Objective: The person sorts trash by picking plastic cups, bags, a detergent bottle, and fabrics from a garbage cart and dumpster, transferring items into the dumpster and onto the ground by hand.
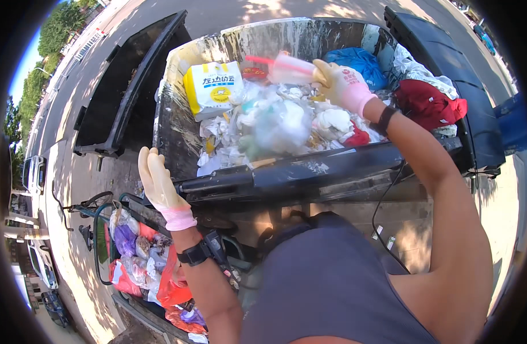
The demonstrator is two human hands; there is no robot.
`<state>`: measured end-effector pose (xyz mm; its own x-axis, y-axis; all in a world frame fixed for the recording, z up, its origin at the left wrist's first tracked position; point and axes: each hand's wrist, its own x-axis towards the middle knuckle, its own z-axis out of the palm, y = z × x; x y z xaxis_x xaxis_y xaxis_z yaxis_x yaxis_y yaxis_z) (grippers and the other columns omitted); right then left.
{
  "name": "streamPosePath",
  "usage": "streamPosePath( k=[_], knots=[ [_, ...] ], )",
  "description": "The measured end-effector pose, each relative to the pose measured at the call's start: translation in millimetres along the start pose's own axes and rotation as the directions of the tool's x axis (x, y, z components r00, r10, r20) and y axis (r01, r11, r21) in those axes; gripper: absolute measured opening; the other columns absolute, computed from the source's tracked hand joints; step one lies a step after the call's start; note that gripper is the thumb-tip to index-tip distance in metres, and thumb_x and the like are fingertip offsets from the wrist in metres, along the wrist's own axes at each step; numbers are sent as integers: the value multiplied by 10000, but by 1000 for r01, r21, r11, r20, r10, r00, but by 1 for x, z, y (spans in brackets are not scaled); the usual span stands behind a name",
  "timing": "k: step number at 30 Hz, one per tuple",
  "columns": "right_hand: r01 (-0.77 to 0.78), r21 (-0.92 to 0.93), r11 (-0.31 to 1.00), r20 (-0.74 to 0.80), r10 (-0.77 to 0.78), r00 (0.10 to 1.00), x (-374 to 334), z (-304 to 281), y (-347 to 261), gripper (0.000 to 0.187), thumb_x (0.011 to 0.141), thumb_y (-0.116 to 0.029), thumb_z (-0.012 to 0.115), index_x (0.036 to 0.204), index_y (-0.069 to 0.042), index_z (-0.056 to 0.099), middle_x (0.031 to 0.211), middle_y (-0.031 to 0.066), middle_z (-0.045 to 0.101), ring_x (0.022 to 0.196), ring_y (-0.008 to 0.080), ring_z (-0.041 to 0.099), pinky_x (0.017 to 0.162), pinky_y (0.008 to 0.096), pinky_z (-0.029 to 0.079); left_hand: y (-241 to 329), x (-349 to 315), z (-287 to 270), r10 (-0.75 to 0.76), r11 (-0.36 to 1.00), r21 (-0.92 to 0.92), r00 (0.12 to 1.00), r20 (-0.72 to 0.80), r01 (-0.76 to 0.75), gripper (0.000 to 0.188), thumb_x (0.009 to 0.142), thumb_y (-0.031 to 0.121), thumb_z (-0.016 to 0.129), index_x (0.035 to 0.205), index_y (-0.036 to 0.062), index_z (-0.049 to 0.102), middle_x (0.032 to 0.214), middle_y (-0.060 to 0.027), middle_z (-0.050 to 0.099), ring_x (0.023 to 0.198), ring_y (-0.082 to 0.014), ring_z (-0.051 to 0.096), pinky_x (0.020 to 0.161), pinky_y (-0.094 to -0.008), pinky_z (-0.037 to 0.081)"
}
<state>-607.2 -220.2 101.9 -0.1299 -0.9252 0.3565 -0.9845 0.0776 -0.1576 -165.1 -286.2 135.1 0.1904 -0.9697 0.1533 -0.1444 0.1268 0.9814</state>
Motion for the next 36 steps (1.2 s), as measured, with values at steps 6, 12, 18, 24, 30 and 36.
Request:
streamPosePath(
  k=[6, 12, 18, 24, 30, 36],
  knots=[
    [-65, -605, 794, 575, 492, 653, -13, -29, 87, 443, 918, -393, 713, 1209, -59, 730, 1118, 199, 774, 1071, 342, 753, 939, 432, 588, -101, -30, 18, 529, 378, 726, 778, 339, -574, 465, 922, 331, 728, 1308, 71, 704, 1370, -144, 685, 1282, -334, 621, 1134, -503, 397],
    [-363, -269, 892, 299, 435, 849, -9, -47, 83, 470, 910, -410, 699, 1193, -36, 726, 1119, 227, 767, 1049, 380, 749, 929, 456, 587, -104, -31, 22, 509, 339, 723, 764, 397, -602, 436, 929, 355, 717, 1303, 131, 728, 1352, -99, 700, 1292, -304, 610, 1142, -503, 365],
    [-514, -304, 802, 463, 596, 656, -45, -58, 68, 599, 887, -533, 709, 1261, -65, 724, 1122, 170, 786, 1009, 332, 761, 881, 409, 592, -108, -31, 13, 509, 339, 704, 751, 421, -624, 421, 957, 366, 695, 1314, 146, 729, 1355, -90, 705, 1312, -320, 598, 1159, -523, 347],
    [-218, -576, 788, 634, 599, 489, -48, -73, 62, 581, 932, -491, 662, 1262, -18, 718, 1003, 196, 792, 922, 301, 785, 741, 421, 617, -110, -27, 13, 492, 351, 687, 749, 443, -636, 447, 954, 362, 705, 1345, 146, 706, 1387, -95, 687, 1335, -335, 583, 1181, -538, 320],
    [-380, 160, 911, 545, 240, 804, -58, -67, 7, 566, 930, -306, 710, 1394, 4, 613, 1166, 222, 737, 1088, 316, 717, 950, 377, 545, -79, -43, 0, 471, 636, 473, 792, 389, -610, 519, 955, 246, 700, 1410, 10, 612, 1424, -214, 632, 1340, -400, 573, 1179, -491, 390],
    [225, 437, 871, 61, -278, 959, -74, -31, -97, 682, 868, -161, 741, 1475, 59, 522, 1372, 270, 634, 1253, 427, 623, 1072, 441, 484, -7, -109, -9, 496, 811, 144, 796, 347, -567, 606, 878, 133, 781, 1410, -72, 578, 1388, -286, 633, 1302, -446, 609, 1130, -480, 469]
  ],
)
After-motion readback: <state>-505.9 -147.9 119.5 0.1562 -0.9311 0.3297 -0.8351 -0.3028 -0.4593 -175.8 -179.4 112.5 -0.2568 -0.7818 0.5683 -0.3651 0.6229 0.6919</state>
